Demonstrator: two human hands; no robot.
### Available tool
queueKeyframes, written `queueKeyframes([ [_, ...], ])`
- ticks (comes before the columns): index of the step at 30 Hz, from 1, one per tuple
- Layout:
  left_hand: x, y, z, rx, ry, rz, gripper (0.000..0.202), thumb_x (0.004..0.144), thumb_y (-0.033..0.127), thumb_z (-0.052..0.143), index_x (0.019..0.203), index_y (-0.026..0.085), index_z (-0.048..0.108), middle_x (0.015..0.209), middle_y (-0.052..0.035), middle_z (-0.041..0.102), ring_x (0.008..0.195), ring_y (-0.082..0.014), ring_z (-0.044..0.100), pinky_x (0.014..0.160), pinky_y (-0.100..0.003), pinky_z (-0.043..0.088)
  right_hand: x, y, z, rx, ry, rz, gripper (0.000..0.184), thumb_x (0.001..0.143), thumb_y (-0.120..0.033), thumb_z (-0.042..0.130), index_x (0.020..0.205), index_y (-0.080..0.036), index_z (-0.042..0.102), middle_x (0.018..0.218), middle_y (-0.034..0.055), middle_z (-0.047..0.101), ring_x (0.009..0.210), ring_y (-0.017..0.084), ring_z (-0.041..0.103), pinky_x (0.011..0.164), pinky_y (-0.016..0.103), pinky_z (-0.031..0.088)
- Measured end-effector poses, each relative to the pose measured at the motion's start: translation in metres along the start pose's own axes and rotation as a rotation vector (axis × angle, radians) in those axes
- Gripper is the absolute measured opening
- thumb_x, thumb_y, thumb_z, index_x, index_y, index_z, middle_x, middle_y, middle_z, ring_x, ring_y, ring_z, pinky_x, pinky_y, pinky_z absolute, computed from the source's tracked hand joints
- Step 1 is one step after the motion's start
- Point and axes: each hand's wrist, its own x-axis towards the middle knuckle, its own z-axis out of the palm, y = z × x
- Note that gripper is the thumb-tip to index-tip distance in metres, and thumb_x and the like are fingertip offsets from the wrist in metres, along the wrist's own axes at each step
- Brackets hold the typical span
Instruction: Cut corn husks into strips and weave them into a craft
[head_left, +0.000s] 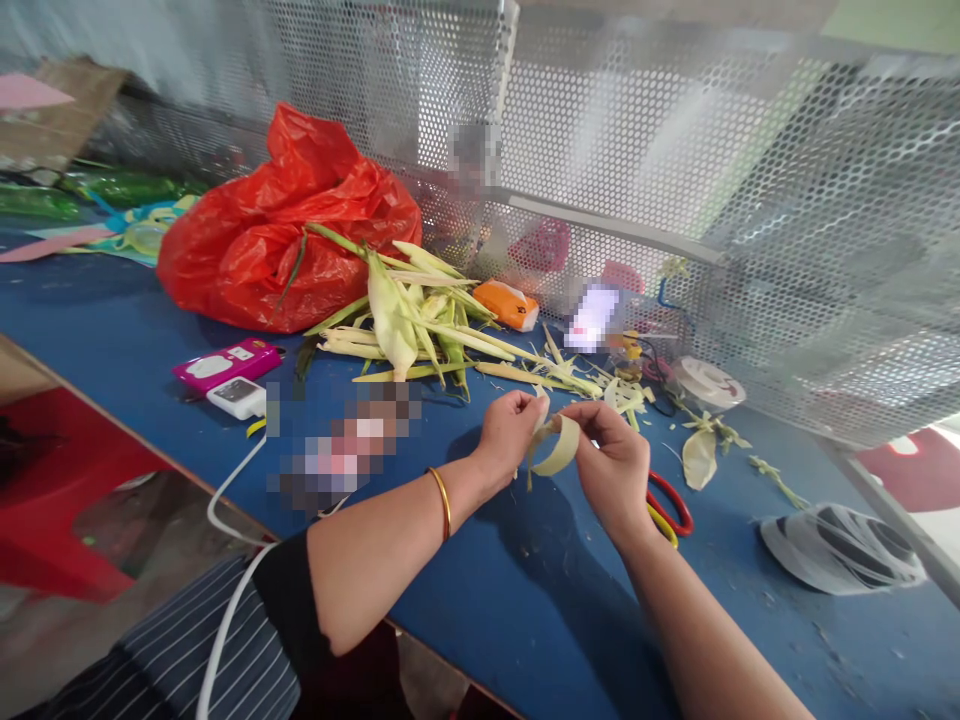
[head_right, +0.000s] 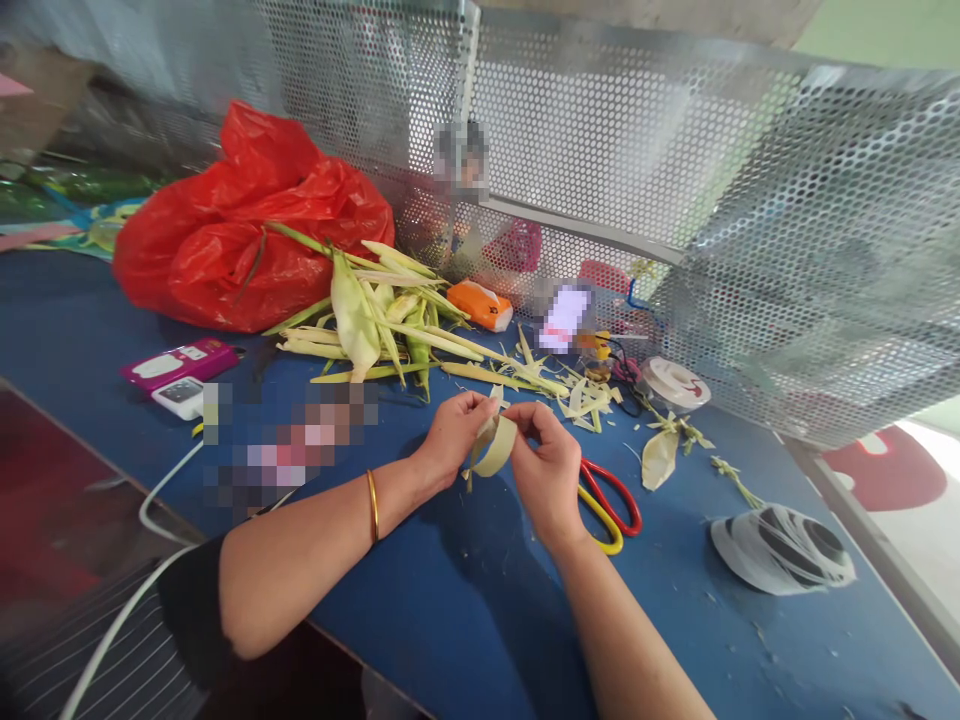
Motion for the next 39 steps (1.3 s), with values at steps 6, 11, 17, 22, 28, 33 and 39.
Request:
queueKeyframes([
  [6,0.003,-0.002,0.002,-0.003,0.045,-0.041,0.024,0.081,0.034,0.06,0.064,0.017,0.056,0.057,0.0034,0.052,0.052,-0.0084,0.042,0.053,-0.022,0.034,0.001,-0.006,-0.012,0.133,-0.092,0.012,0.005,0.077,-0.021,0.069,0.081,-0.02,0.069,0.073,-0.0008,0.068,0.065,0.014,0.059,0.062,0.026,0.047],
  [11,0.001,-0.002,0.001,-0.038,0.019,-0.056,0.026,0.084,0.034,0.06,0.064,0.018,0.053,0.053,0.0045,0.05,0.045,-0.0073,0.042,0.047,-0.021,0.032,0.003,-0.019,-0.03,0.282,-0.252,0.076,0.005,0.077,-0.024,0.075,0.079,-0.021,0.07,0.07,0.0002,0.069,0.061,0.013,0.062,0.055,0.024,0.047],
  [17,0.0,0.003,0.0,-0.061,0.003,-0.093,0.026,0.087,0.027,0.059,0.064,0.017,0.051,0.049,0.0062,0.049,0.037,-0.0051,0.04,0.042,-0.02,0.029,0.007,-0.039,-0.052,0.562,-0.475,0.141,0.013,0.074,-0.03,0.08,0.073,-0.022,0.07,0.064,0.0011,0.068,0.058,0.015,0.065,0.052,0.025,0.05],
  [22,0.001,0.009,0.001,-0.025,0.028,-0.173,0.026,0.089,0.022,0.057,0.064,0.017,0.049,0.05,0.0065,0.048,0.037,-0.0054,0.046,0.038,-0.019,0.026,0.009,-0.041,-0.066,0.896,-0.519,0.172,0.029,0.067,-0.038,0.084,0.062,-0.024,0.058,0.047,-0.0082,0.048,0.028,0.006,0.038,0.032,0.021,0.034],
  [28,-0.006,0.015,0.004,-0.05,-0.094,-0.167,0.021,0.089,0.021,0.056,0.07,0.017,0.052,0.057,0.0044,0.056,0.043,-0.0077,0.056,0.042,-0.019,0.037,0.02,-0.009,-0.054,0.589,-0.262,0.494,0.029,0.059,-0.037,0.086,0.067,-0.021,0.062,0.059,-0.0026,0.057,0.05,0.011,0.053,0.046,0.024,0.044],
  [33,-0.014,0.015,0.006,-0.08,-0.294,-0.185,0.013,0.086,0.019,0.06,0.074,0.017,0.054,0.063,0.0023,0.063,0.05,-0.0108,0.063,0.048,-0.02,0.045,0.02,0.029,-0.03,0.488,-0.162,0.715,0.033,0.05,-0.029,0.087,0.071,-0.016,0.067,0.058,-0.0011,0.059,0.05,0.01,0.051,0.042,0.02,0.036],
  [39,-0.018,0.02,0.005,-0.005,-0.459,-0.346,0.009,0.086,0.014,0.055,0.077,0.015,0.056,0.074,-0.0032,0.07,0.052,-0.0122,0.066,0.035,-0.017,0.031,0.017,0.03,-0.028,0.54,-0.256,0.73,0.028,0.05,-0.03,0.086,0.062,-0.016,0.065,0.051,-0.0047,0.05,0.046,0.007,0.04,0.043,0.021,0.033],
])
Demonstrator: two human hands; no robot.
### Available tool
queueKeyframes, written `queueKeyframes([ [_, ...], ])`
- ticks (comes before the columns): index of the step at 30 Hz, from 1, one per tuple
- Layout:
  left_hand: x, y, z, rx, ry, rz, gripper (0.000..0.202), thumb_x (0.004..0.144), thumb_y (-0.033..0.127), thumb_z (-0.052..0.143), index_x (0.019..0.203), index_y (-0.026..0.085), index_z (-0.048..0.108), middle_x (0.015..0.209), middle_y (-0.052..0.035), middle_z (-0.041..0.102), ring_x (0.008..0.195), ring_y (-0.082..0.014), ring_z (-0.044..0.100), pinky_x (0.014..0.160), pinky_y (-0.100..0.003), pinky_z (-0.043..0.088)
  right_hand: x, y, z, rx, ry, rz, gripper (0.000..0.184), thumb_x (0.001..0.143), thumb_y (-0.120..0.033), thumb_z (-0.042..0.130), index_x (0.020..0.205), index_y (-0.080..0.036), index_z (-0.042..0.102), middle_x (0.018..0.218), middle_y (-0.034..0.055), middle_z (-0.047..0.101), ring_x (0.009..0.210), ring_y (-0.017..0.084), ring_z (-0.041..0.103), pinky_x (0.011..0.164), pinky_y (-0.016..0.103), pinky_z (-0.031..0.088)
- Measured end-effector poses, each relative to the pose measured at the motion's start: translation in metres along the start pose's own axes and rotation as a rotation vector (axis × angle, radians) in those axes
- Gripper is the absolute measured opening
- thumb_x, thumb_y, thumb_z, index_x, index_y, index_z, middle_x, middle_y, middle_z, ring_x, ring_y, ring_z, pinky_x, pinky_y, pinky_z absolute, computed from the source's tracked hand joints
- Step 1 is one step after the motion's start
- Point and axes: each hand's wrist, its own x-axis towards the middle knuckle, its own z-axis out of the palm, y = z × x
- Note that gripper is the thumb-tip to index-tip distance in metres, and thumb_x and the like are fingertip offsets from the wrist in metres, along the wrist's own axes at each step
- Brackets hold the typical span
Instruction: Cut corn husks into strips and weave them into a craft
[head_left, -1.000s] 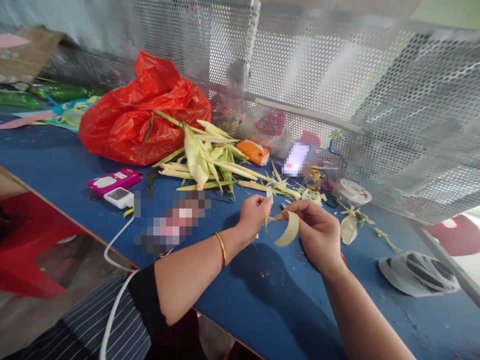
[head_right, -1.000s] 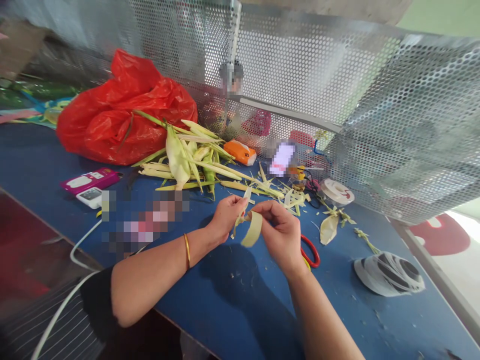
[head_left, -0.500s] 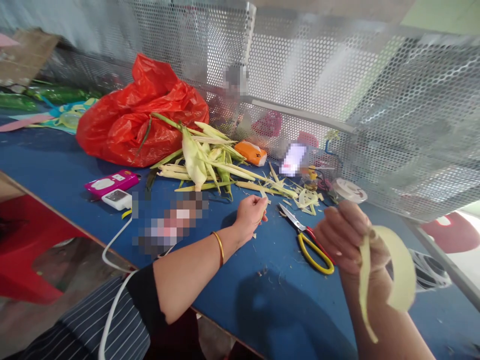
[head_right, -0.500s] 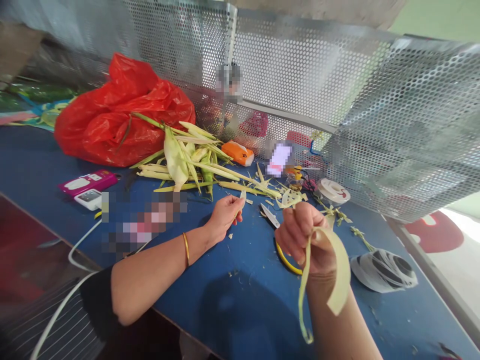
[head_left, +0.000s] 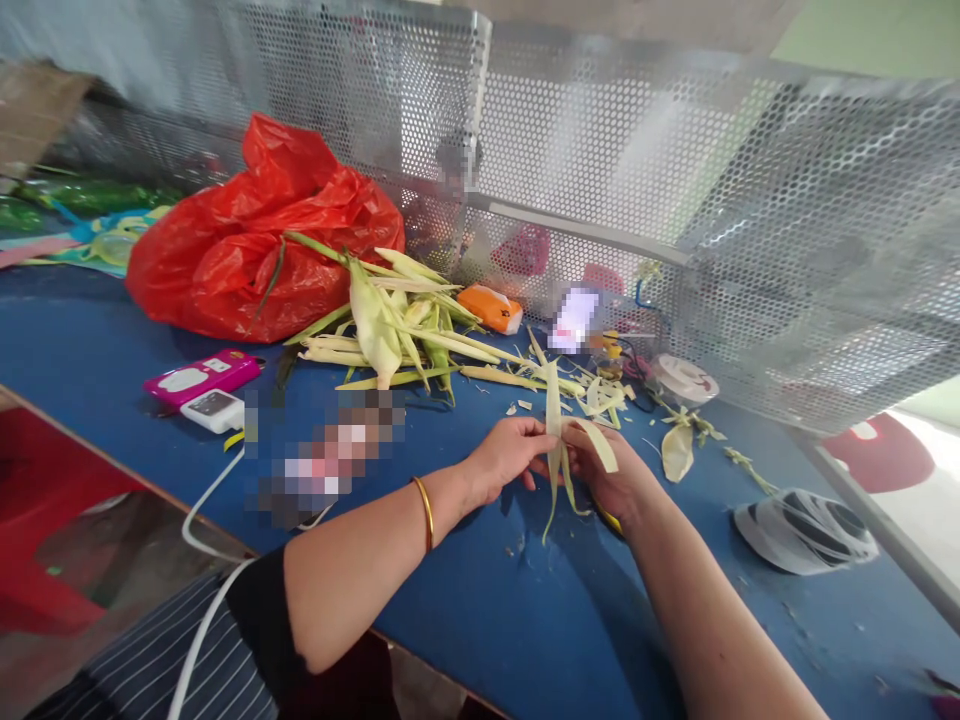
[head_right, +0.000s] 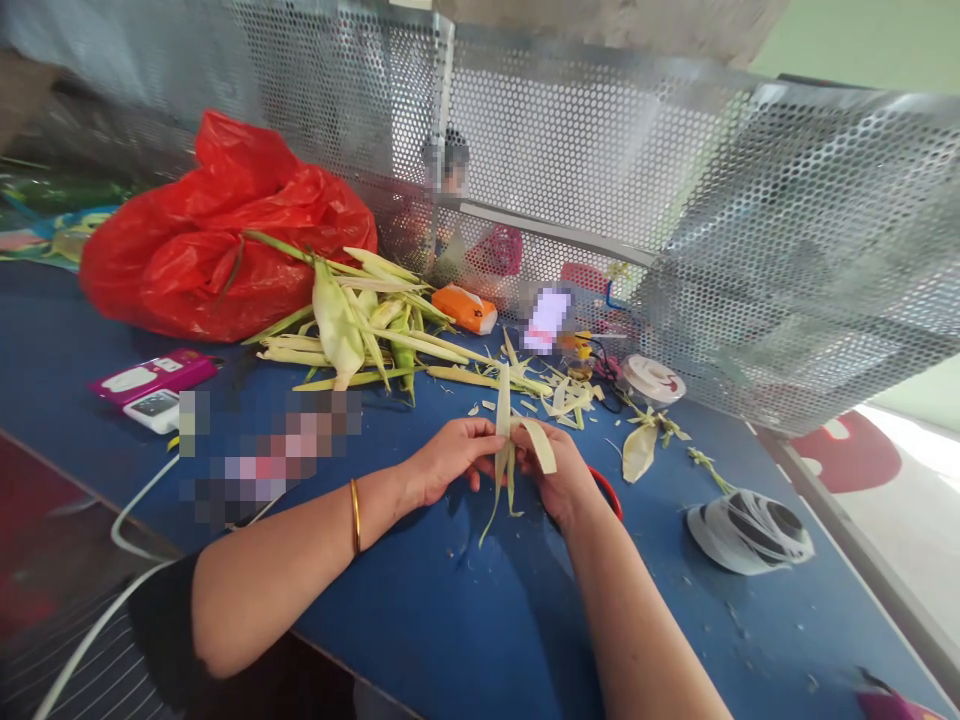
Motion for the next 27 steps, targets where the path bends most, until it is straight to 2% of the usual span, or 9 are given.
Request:
queueKeyframes([
  [5,-0.001,0.003,-0.001,-0.012,0.139,-0.016,0.009,0.087,0.016,0.056,0.078,0.015,0.057,0.071,-0.0023,0.068,0.051,-0.0101,0.065,0.034,-0.017,0.023,-0.001,-0.002,-0.001,0.008,-0.001,0.047,0.032,0.051,-0.034,0.086,0.071,-0.015,0.07,0.056,-0.0019,0.058,0.046,0.007,0.04,0.043,0.021,0.031],
  [9,-0.002,0.002,-0.001,0.06,0.11,-0.045,0.012,0.086,0.014,0.055,0.074,0.015,0.057,0.066,0.0008,0.064,0.04,-0.006,0.056,0.034,-0.017,0.022,0.0,-0.001,0.0,0.003,-0.036,0.063,0.03,0.052,-0.033,0.085,0.068,-0.015,0.068,0.053,-0.0031,0.055,0.044,0.006,0.039,0.043,0.021,0.033],
  [13,0.0,-0.002,-0.001,0.142,0.078,-0.038,0.011,0.082,0.014,0.059,0.071,0.015,0.058,0.065,0.0,0.064,0.046,-0.0077,0.057,0.039,-0.017,0.03,0.0,0.001,0.005,-0.007,0.021,0.01,0.025,0.052,-0.03,0.084,0.06,-0.016,0.064,0.052,-0.0019,0.058,0.045,0.008,0.046,0.042,0.021,0.036],
  [15,0.003,-0.003,-0.001,0.13,0.171,0.015,0.005,0.077,0.017,0.066,0.08,0.015,0.063,0.072,-0.0017,0.067,0.055,-0.0096,0.06,0.044,-0.018,0.036,0.0,0.0,0.007,0.0,0.07,-0.035,0.024,0.054,-0.031,0.083,0.062,-0.017,0.064,0.055,-0.0013,0.062,0.047,0.01,0.051,0.043,0.021,0.04],
  [17,0.006,-0.004,-0.001,0.094,0.275,0.089,0.016,0.073,0.016,0.07,0.089,0.015,0.065,0.079,-0.0025,0.068,0.063,-0.0102,0.061,0.053,-0.019,0.041,0.0,-0.001,0.009,0.01,0.087,-0.059,0.023,0.057,-0.032,0.082,0.065,-0.018,0.065,0.058,-0.0008,0.064,0.048,0.011,0.055,0.045,0.021,0.044],
  [18,0.006,-0.004,-0.002,0.07,0.283,0.116,0.017,0.073,0.015,0.069,0.09,0.015,0.066,0.079,-0.0023,0.068,0.064,-0.0098,0.06,0.057,-0.019,0.043,-0.001,-0.002,0.009,0.012,0.066,-0.041,0.024,0.057,-0.032,0.082,0.067,-0.018,0.065,0.059,-0.0006,0.065,0.049,0.011,0.057,0.045,0.021,0.045],
  [20,0.006,-0.005,-0.003,0.009,0.18,0.132,0.011,0.075,0.014,0.065,0.086,0.013,0.067,0.072,-0.0014,0.065,0.061,-0.0091,0.057,0.061,-0.021,0.045,-0.004,-0.003,0.01,-0.006,-0.042,0.054,0.025,0.059,-0.033,0.082,0.07,-0.017,0.067,0.06,-0.0005,0.064,0.048,0.011,0.059,0.045,0.021,0.048],
  [23,0.003,-0.004,-0.005,-0.109,0.028,0.086,0.009,0.08,0.017,0.059,0.08,0.012,0.066,0.059,-0.0006,0.059,0.05,-0.0101,0.053,0.056,-0.024,0.045,-0.008,-0.002,0.015,-0.111,-0.18,0.172,0.027,0.06,-0.036,0.084,0.067,-0.017,0.065,0.055,-0.0026,0.061,0.045,0.01,0.06,0.044,0.019,0.049],
  [27,0.003,-0.003,-0.006,-0.284,0.132,0.075,0.018,0.088,0.019,0.051,0.077,0.012,0.064,0.064,-0.0037,0.062,0.052,-0.0122,0.057,0.054,-0.025,0.047,-0.011,0.002,0.023,-0.262,-0.187,0.112,0.031,0.063,-0.04,0.082,0.061,-0.018,0.06,0.051,-0.0043,0.058,0.041,0.01,0.059,0.04,0.019,0.046],
])
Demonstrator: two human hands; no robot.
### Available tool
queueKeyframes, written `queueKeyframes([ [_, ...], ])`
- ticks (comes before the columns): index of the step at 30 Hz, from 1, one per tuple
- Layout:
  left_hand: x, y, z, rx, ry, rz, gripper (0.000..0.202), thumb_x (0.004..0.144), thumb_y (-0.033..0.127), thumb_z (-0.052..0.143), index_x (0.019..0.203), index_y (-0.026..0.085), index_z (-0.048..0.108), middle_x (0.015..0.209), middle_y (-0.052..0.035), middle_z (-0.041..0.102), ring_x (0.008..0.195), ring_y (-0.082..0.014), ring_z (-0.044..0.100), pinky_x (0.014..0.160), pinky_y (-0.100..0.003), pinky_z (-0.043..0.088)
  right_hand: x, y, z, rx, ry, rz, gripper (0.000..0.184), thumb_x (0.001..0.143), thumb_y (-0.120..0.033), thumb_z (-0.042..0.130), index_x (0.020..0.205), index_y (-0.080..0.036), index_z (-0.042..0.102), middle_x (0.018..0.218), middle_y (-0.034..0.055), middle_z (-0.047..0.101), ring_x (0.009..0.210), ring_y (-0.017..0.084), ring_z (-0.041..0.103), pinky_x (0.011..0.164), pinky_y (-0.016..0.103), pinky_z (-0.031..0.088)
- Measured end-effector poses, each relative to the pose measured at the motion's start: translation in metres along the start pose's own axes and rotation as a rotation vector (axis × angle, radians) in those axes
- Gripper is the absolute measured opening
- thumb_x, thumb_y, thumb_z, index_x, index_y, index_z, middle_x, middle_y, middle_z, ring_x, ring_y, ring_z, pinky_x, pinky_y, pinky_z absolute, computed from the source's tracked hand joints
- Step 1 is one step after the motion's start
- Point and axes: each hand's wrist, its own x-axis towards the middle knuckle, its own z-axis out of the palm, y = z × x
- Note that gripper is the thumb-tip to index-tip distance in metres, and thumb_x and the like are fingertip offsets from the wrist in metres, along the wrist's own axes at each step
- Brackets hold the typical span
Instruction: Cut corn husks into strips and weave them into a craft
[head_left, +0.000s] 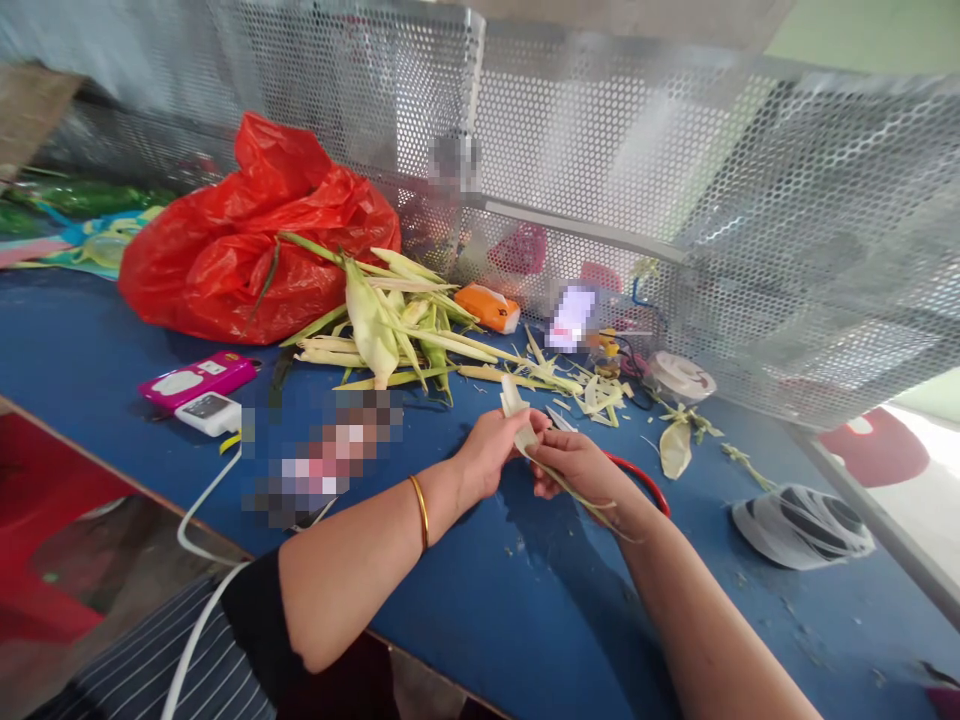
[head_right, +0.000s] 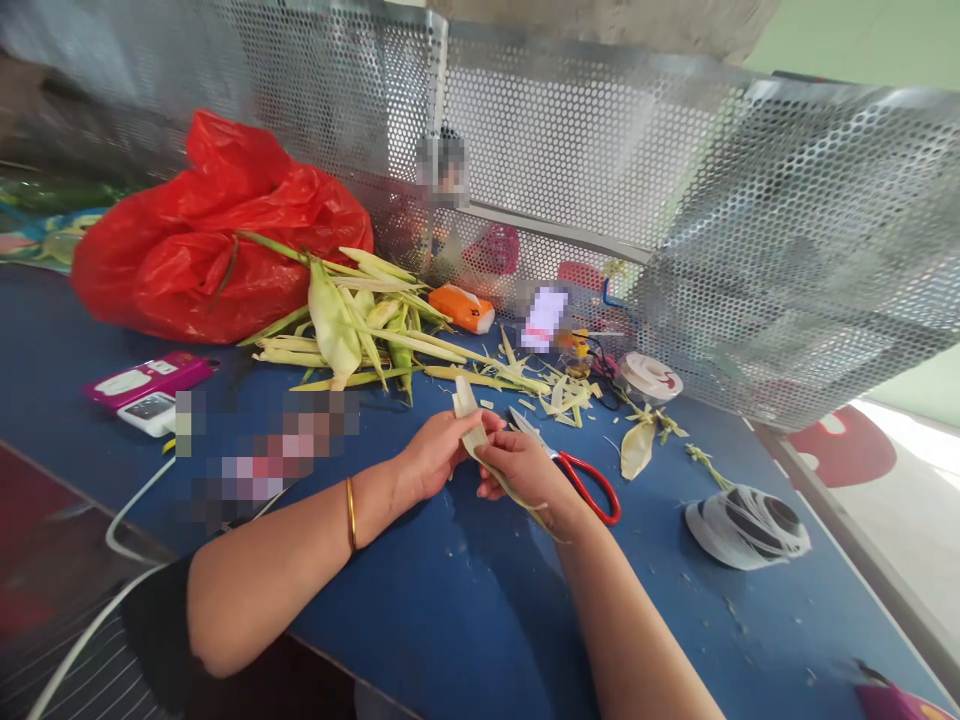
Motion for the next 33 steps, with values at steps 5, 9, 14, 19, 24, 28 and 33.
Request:
queueKeyframes([
  [5,0.005,0.002,0.001,-0.292,0.165,-0.105,0.021,0.094,0.014,0.044,0.08,0.013,0.06,0.076,-0.006,0.066,0.065,-0.0121,0.064,0.064,-0.025,0.052,0.002,-0.001,-0.013,-0.263,0.065,-0.113,0.03,0.073,-0.047,0.071,0.063,-0.019,0.064,0.055,-0.0009,0.063,0.046,0.013,0.058,0.046,0.023,0.046],
  [9,0.005,0.005,0.0,-0.298,0.201,-0.206,0.019,0.095,0.013,0.043,0.083,0.014,0.058,0.064,0.0017,0.055,0.047,-0.0066,0.051,0.051,-0.02,0.045,0.018,-0.003,-0.053,-0.782,0.711,-0.283,0.017,0.078,-0.038,0.063,0.077,-0.024,0.073,0.069,0.0033,0.069,0.066,0.02,0.062,0.058,0.029,0.041],
  [14,0.004,0.007,-0.003,-0.239,0.068,-0.293,0.019,0.094,0.017,0.047,0.08,0.011,0.059,0.056,0.0054,0.042,0.038,-0.0025,0.031,0.038,-0.015,0.019,0.051,-0.002,-0.086,-0.793,0.834,-0.332,0.006,0.059,-0.02,0.074,0.062,-0.022,0.07,0.085,0.0084,0.069,0.081,0.025,0.062,0.066,0.033,0.039],
  [19,0.007,0.004,-0.005,-0.191,0.017,-0.271,0.021,0.089,0.031,0.06,0.078,0.014,0.056,0.055,0.0087,0.035,0.039,-0.0012,0.02,0.04,-0.016,0.011,0.054,-0.005,-0.096,-0.573,0.958,-0.49,0.011,0.07,-0.031,0.067,0.064,-0.022,0.064,0.076,0.0062,0.067,0.077,0.023,0.06,0.069,0.034,0.042],
  [24,0.005,0.004,-0.004,-0.127,-0.024,-0.296,0.015,0.09,0.023,0.057,0.08,0.013,0.061,0.048,0.0119,0.018,0.039,-0.0031,0.012,0.04,-0.018,0.007,0.028,-0.014,-0.088,-0.201,0.978,-0.674,0.025,0.082,-0.045,0.057,0.078,-0.021,0.06,0.086,0.0061,0.07,0.081,0.021,0.066,0.074,0.035,0.05],
  [28,0.002,0.007,-0.003,-0.168,-0.143,-0.285,0.024,0.094,0.031,0.053,0.089,0.012,0.066,0.05,0.0103,0.026,0.038,-0.0033,0.014,0.039,-0.018,0.009,-0.005,-0.014,-0.055,0.276,0.615,-0.704,0.018,0.073,-0.036,0.075,0.076,-0.022,0.065,0.086,0.002,0.071,0.086,0.02,0.068,0.077,0.032,0.051],
  [33,0.003,0.007,-0.003,-0.254,-0.196,-0.214,0.035,0.084,0.047,0.066,0.088,0.012,0.065,0.056,0.0092,0.034,0.04,-0.0011,0.014,0.039,-0.017,0.011,-0.033,0.001,-0.02,0.117,0.431,-0.649,0.012,0.078,-0.034,0.074,0.078,-0.023,0.071,0.093,0.0034,0.073,0.09,0.02,0.066,0.083,0.033,0.05],
])
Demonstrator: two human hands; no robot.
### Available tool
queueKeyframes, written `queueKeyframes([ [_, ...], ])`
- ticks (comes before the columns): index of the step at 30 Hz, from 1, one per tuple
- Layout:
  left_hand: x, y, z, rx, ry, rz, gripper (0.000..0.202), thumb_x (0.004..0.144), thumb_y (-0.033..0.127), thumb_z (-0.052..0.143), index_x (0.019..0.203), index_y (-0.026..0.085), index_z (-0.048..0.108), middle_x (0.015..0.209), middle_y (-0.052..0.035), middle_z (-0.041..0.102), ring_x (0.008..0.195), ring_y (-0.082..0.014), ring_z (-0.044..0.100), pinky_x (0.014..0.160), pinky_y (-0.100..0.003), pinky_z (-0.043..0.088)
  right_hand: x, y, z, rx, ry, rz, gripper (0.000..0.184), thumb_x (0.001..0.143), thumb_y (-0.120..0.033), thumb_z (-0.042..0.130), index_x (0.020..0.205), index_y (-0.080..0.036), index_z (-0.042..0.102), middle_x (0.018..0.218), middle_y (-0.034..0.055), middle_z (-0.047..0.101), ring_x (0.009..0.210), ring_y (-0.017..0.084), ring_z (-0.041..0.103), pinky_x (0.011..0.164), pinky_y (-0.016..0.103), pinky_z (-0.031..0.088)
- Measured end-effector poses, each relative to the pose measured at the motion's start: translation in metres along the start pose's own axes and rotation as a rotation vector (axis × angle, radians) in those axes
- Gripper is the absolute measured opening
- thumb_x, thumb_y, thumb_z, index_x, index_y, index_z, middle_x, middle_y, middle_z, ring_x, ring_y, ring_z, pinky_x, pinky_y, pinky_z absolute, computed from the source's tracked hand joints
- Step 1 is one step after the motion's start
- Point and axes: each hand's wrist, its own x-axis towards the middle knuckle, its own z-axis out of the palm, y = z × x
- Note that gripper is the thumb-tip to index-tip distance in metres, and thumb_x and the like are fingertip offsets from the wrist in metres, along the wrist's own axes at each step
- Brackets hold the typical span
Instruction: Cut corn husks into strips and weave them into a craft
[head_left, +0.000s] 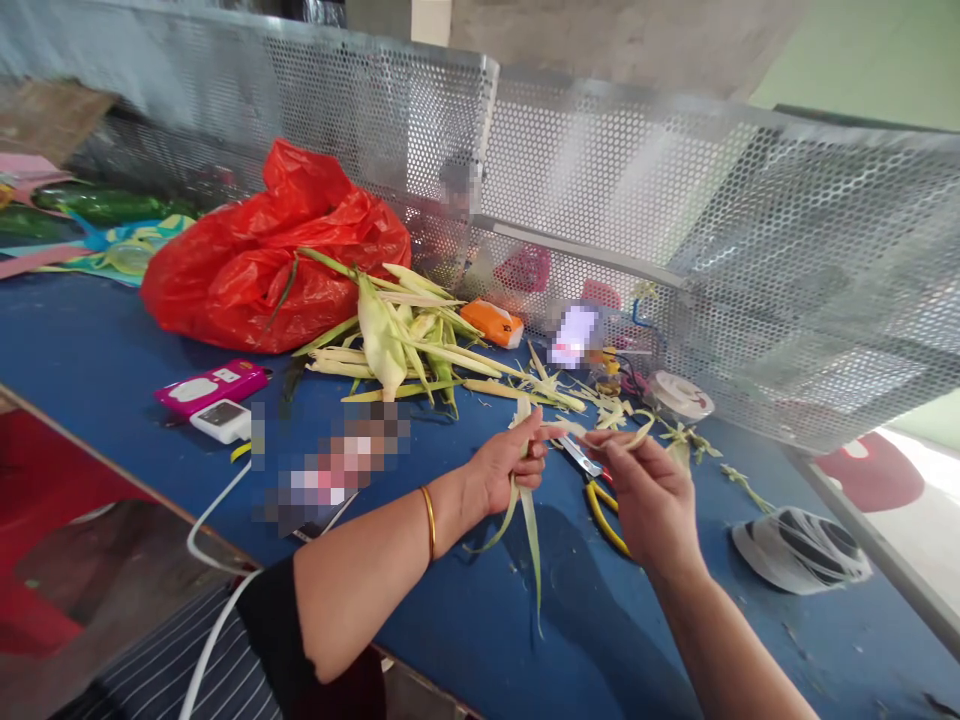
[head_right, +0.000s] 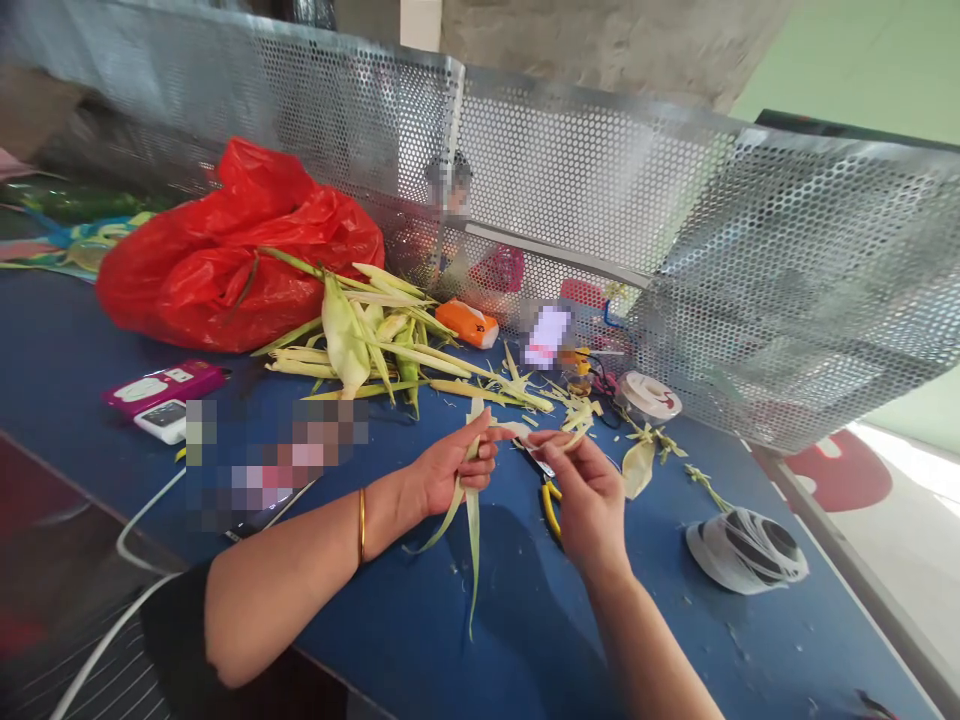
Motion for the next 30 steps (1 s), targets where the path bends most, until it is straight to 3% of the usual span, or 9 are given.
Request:
queueKeyframes([
  [4,0.003,0.0,-0.004,0.0,0.047,0.101,0.028,0.082,0.038,0.071,0.094,0.013,0.066,0.056,0.0102,0.03,0.04,-0.0006,0.014,0.039,-0.016,0.013,-0.017,0.003,0.005,-0.237,-0.197,-0.009,0.011,0.081,-0.033,0.071,0.08,-0.023,0.072,0.092,0.0061,0.073,0.09,0.022,0.065,0.082,0.034,0.05],
  [11,0.005,0.005,-0.005,-0.016,0.163,0.168,0.02,0.085,0.032,0.067,0.087,0.011,0.069,0.057,0.0079,0.033,0.041,-0.0008,0.024,0.039,-0.015,0.016,-0.022,0.015,0.005,-0.433,-0.329,-0.173,0.005,0.085,-0.027,0.066,0.081,-0.024,0.067,0.093,0.0066,0.071,0.095,0.025,0.066,0.086,0.037,0.05],
  [15,0.005,0.004,0.0,-0.04,0.238,0.174,0.023,0.089,0.031,0.063,0.077,0.012,0.067,0.067,-0.0003,0.054,0.054,-0.0059,0.049,0.05,-0.018,0.037,-0.024,0.014,0.007,-0.59,-0.421,-0.289,0.006,0.088,-0.023,0.061,0.085,-0.025,0.066,0.096,0.0068,0.07,0.091,0.023,0.067,0.08,0.034,0.051],
  [18,0.003,0.003,0.002,-0.077,0.194,0.155,0.023,0.092,0.028,0.057,0.077,0.012,0.066,0.078,-0.0044,0.063,0.067,-0.0115,0.061,0.063,-0.024,0.048,-0.026,0.012,0.009,-0.66,-0.471,-0.333,0.009,0.091,-0.021,0.057,0.087,-0.025,0.065,0.098,0.0074,0.07,0.089,0.022,0.067,0.078,0.033,0.051],
  [21,0.0,0.004,0.003,-0.05,0.12,0.144,0.021,0.093,0.028,0.056,0.092,0.012,0.069,0.068,0.0002,0.057,0.055,-0.0083,0.054,0.058,-0.023,0.046,-0.026,0.007,0.01,-0.645,-0.565,-0.333,0.009,0.091,-0.023,0.057,0.089,-0.024,0.066,0.099,0.0078,0.069,0.09,0.022,0.066,0.08,0.031,0.051],
  [24,-0.002,0.005,0.002,0.061,0.097,0.21,0.026,0.089,0.034,0.063,0.098,0.01,0.07,0.059,0.005,0.047,0.043,-0.0028,0.035,0.046,-0.018,0.03,-0.021,-0.002,0.001,-0.621,-0.687,-0.233,0.016,0.094,-0.032,0.053,0.096,-0.023,0.066,0.1,0.0079,0.069,0.085,0.02,0.066,0.075,0.029,0.052],
  [26,-0.002,0.005,0.001,0.18,0.127,0.246,0.03,0.084,0.037,0.068,0.095,0.01,0.071,0.057,0.0053,0.046,0.042,-0.0019,0.029,0.042,-0.019,0.018,-0.015,-0.005,-0.012,-0.806,-0.605,-0.122,0.024,0.096,-0.036,0.046,0.103,-0.021,0.064,0.095,0.0074,0.069,0.078,0.019,0.066,0.068,0.028,0.05],
  [28,-0.001,0.006,0.001,0.288,0.163,0.262,0.029,0.082,0.037,0.068,0.091,0.01,0.071,0.056,0.0043,0.047,0.041,-0.0019,0.027,0.042,-0.021,0.012,-0.009,-0.003,-0.03,-1.227,-0.41,-0.026,0.024,0.092,-0.035,0.05,0.106,-0.02,0.062,0.094,0.0085,0.068,0.078,0.021,0.066,0.064,0.029,0.047],
  [30,0.0,0.006,0.001,0.341,0.188,0.264,0.024,0.082,0.035,0.067,0.084,0.011,0.069,0.055,0.004,0.047,0.039,-0.002,0.025,0.043,-0.022,0.01,-0.004,0.004,-0.047,-1.611,-0.38,0.067,0.022,0.085,-0.027,0.055,0.103,-0.016,0.063,0.092,0.0119,0.067,0.08,0.026,0.066,0.064,0.031,0.044],
])
